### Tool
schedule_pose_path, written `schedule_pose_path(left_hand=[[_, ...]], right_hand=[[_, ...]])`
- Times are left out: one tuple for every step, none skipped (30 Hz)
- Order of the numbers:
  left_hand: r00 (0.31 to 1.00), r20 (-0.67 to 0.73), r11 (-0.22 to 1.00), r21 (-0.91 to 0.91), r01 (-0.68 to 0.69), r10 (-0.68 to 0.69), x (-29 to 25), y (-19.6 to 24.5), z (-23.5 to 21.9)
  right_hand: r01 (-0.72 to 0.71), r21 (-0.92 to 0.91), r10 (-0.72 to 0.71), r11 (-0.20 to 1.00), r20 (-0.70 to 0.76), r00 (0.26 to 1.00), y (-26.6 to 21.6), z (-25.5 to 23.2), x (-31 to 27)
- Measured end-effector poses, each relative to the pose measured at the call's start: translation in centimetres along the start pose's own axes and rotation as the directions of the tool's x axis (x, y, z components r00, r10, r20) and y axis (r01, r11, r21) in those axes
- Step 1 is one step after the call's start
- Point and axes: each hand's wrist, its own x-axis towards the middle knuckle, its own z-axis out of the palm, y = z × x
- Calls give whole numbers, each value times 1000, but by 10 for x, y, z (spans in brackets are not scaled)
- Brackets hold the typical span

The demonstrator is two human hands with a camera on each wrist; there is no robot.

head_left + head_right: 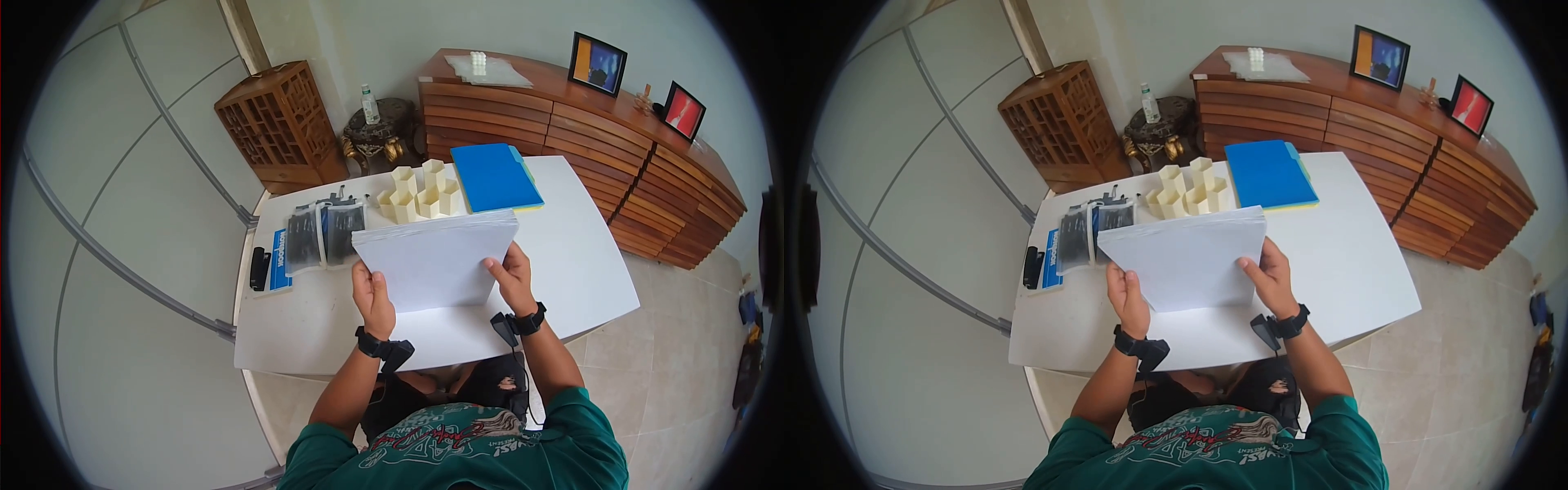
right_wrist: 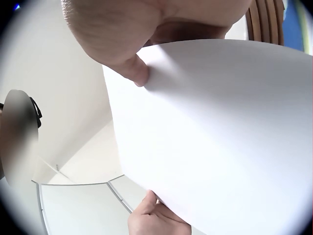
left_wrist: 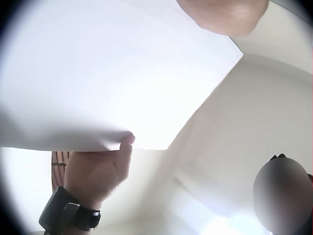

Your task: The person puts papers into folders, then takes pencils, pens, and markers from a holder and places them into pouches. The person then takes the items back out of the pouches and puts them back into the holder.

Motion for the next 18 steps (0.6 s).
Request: schedule_pose_path(left_hand=[[999,32,999,7,39,-39,-7,-8,-5],[999,31,999,8,42,-42,-14,-15,-10],[997,47,997,52,61,-63,-20,-23,-14],[994,65,992,96,80,-87,-25,-30,-18],[993,68,992,92,85,-92,-30,-37,-22],[996,55,971,233,59,-74,-31,-39,-25],[997,49,929,368,37,-59,-34,-42,-26],[996,56,933,358,48,-73,-37,-45,-26],[998,38,921,389,26,-44,-35,-37,-19],[1000,19,907,421,10,-19,-33,-27,-11],[999,45,915,402,-5,-15,-30,-16,-2],[998,46,921,389,14,-35,-29,-2,9],[991,97,932,358,53,-93,-29,12,20],[978,148,940,328,91,-147,-31,17,29],[983,173,967,254,10,-56,-38,10,43],[973,217,978,205,33,-79,-46,9,55],[935,294,969,203,141,-197,-55,11,64],[878,366,947,211,244,-308,-62,14,69]], right_hand=[[1,-3,-1,1000,-4,1000,6,-1,-4],[-2,-3,2,1000,-3,1000,15,-5,-9],[-36,-66,37,997,12,999,24,-11,-14],[-71,-130,74,989,22,997,29,-14,-18],[-49,-209,50,977,-1,999,36,-15,-22],[-54,-215,53,975,-8,999,36,-14,-23],[-44,-284,38,958,-28,999,36,-14,-26],[-38,-354,22,934,-49,999,36,-14,-30],[-38,-348,12,937,-76,997,28,-12,-30],[-55,-365,25,930,-86,996,17,-15,-31],[-100,-336,66,937,-111,992,5,-19,-32],[-143,-306,107,941,-133,985,-6,-25,-31],[-169,-278,123,946,-173,977,-15,-34,-32],[-222,-224,182,949,-185,966,-24,-46,-33],[-267,-194,228,944,-201,953,-35,-57,-34],[-309,-161,272,937,-213,938,-45,-69,-35],[-367,-175,326,914,-225,918,-50,-86,-39],[-418,-154,375,895,-248,893,-52,-106,-45]])
